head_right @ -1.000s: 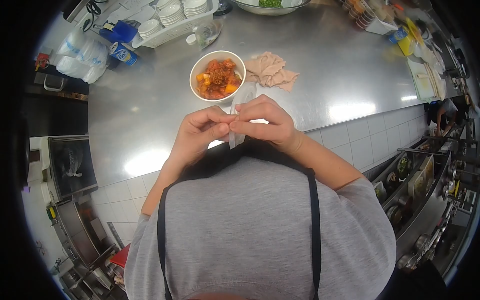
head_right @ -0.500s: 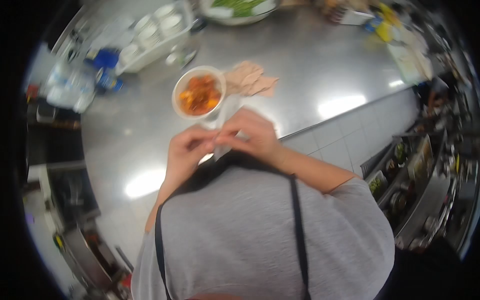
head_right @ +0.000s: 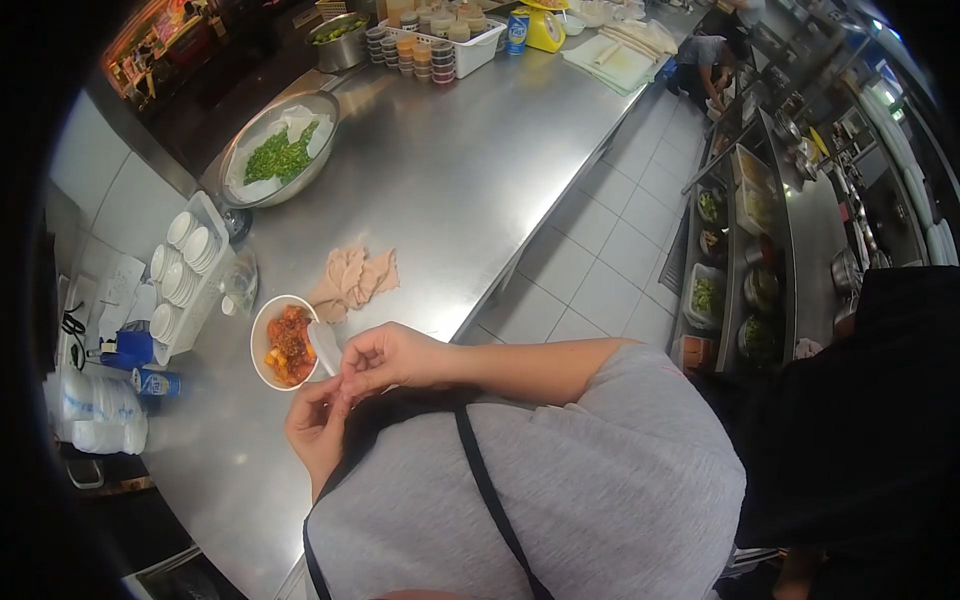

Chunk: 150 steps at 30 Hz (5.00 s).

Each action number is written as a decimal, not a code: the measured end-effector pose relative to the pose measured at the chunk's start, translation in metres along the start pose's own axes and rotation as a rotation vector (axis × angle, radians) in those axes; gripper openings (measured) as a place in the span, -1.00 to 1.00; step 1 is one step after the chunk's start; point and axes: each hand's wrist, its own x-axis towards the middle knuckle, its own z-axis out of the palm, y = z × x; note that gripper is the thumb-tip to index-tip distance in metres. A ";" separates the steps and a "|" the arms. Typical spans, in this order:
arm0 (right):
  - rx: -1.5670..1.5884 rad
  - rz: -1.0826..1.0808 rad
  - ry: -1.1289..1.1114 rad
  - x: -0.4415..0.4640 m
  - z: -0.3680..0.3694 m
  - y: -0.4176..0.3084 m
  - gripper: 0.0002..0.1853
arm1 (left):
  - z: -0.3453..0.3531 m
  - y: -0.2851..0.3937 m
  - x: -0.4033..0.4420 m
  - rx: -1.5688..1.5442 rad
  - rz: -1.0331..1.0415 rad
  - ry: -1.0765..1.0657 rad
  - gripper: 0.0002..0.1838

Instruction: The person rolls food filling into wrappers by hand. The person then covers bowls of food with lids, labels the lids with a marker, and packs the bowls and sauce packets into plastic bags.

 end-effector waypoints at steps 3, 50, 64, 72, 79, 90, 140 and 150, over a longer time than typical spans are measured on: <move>0.026 0.006 -0.003 0.001 -0.001 0.003 -0.87 | 0.000 0.004 -0.001 -0.015 -0.056 -0.003 -0.74; -0.351 0.044 0.105 0.009 0.003 -0.003 -0.92 | 0.001 -0.005 0.001 0.570 0.211 0.046 -0.90; -0.523 -0.017 0.513 -0.005 -0.106 -0.013 -0.89 | -0.091 0.025 -0.030 0.221 0.231 0.524 -0.91; -0.395 0.036 0.741 0.033 -0.171 0.017 -0.85 | -0.175 0.050 -0.048 0.888 0.382 0.915 -0.87; -0.088 -0.156 0.658 0.150 -0.201 0.007 -0.84 | -0.191 -0.022 -0.004 1.319 0.023 0.739 -0.89; -0.543 0.028 0.733 0.214 -0.208 0.013 -0.78 | -0.207 -0.103 0.042 1.513 0.043 0.380 -0.91; -1.401 -0.465 0.235 0.215 -0.035 0.052 -0.76 | -0.096 -0.115 0.068 0.272 -0.169 0.530 -0.38; -1.664 -0.764 0.277 0.205 -0.024 0.053 -0.70 | -0.086 -0.107 0.073 0.858 0.235 0.521 -0.56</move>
